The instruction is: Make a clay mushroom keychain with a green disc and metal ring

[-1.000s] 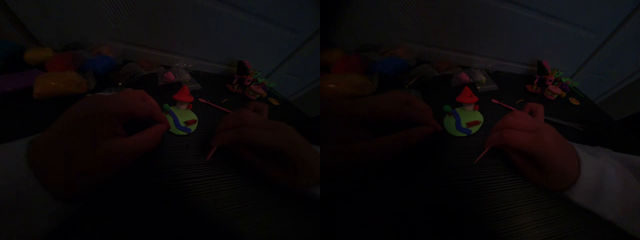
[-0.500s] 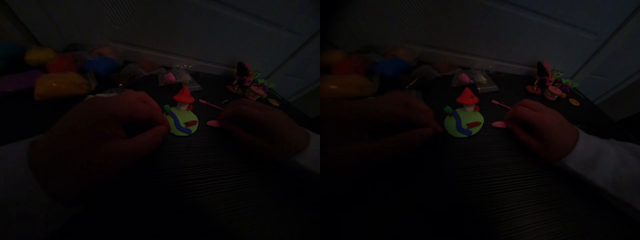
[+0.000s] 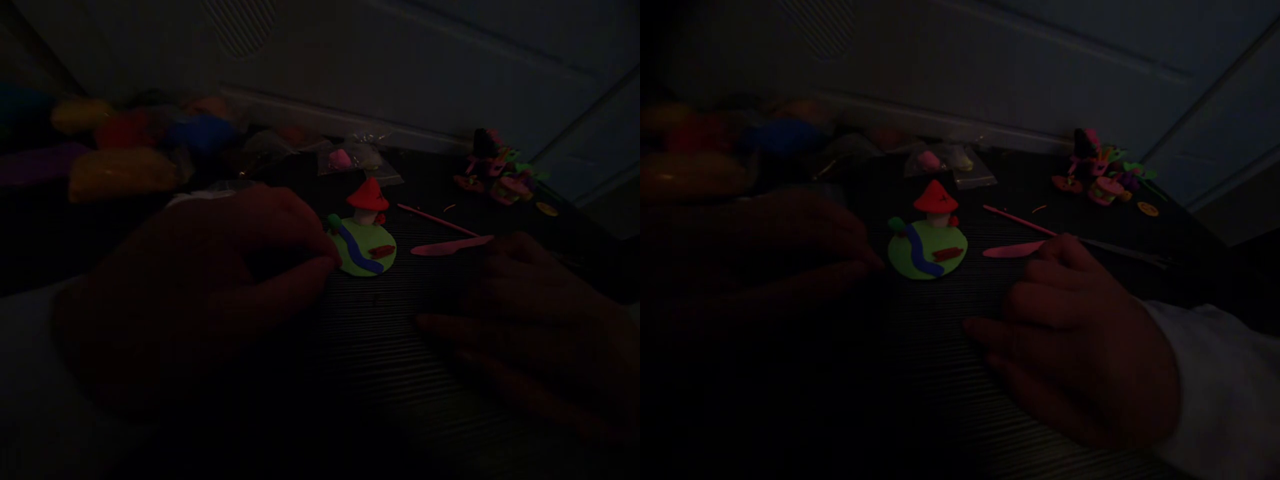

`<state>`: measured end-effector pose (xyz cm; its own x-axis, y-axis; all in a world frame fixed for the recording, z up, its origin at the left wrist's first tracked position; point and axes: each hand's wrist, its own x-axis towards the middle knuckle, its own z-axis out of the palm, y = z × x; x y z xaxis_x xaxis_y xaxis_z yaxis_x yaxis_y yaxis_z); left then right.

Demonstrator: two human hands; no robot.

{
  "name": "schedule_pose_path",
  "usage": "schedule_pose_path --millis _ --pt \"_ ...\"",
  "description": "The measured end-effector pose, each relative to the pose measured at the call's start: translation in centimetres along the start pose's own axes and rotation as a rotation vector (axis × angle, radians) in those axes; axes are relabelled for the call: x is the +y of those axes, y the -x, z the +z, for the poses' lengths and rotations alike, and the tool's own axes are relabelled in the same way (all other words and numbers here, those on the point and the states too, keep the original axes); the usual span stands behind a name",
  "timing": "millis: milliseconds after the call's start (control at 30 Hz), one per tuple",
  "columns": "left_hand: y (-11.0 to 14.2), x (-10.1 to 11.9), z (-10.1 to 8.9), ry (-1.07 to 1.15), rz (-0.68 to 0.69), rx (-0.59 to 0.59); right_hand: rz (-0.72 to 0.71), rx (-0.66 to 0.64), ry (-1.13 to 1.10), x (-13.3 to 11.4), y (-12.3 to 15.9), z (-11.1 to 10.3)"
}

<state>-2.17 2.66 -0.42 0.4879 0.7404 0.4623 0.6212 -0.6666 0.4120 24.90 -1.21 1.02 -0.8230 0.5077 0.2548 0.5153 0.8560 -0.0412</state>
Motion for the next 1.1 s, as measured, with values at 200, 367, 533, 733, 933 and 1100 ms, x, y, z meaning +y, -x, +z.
schedule_pose_path --millis 200,367,533,733,933,1100 --pt "-0.22 0.07 -0.04 0.013 -0.031 -0.028 -0.054 -0.039 0.012 0.24 0.12 -0.27" --pt "0.08 0.02 -0.03 0.017 -0.029 -0.016 -0.058 -0.04 0.028 0.42 0.13 -0.32" --pt "0.08 0.14 -0.17 0.011 -0.029 -0.017 -0.072 -0.028 0.009 0.22 0.06 -0.27" --pt "-0.04 0.12 -0.19 0.025 -0.036 -0.028 0.029 0.04 -0.085 -0.26 -0.13 -0.23" --pt "-0.04 0.11 -0.09 0.008 -0.035 -0.019 0.136 0.06 -0.161 0.06 -0.34 -0.5" --pt "-0.12 0.27 -0.23 0.029 -0.016 -0.012 0.143 0.014 -0.189 0.52 -0.52 -0.72"
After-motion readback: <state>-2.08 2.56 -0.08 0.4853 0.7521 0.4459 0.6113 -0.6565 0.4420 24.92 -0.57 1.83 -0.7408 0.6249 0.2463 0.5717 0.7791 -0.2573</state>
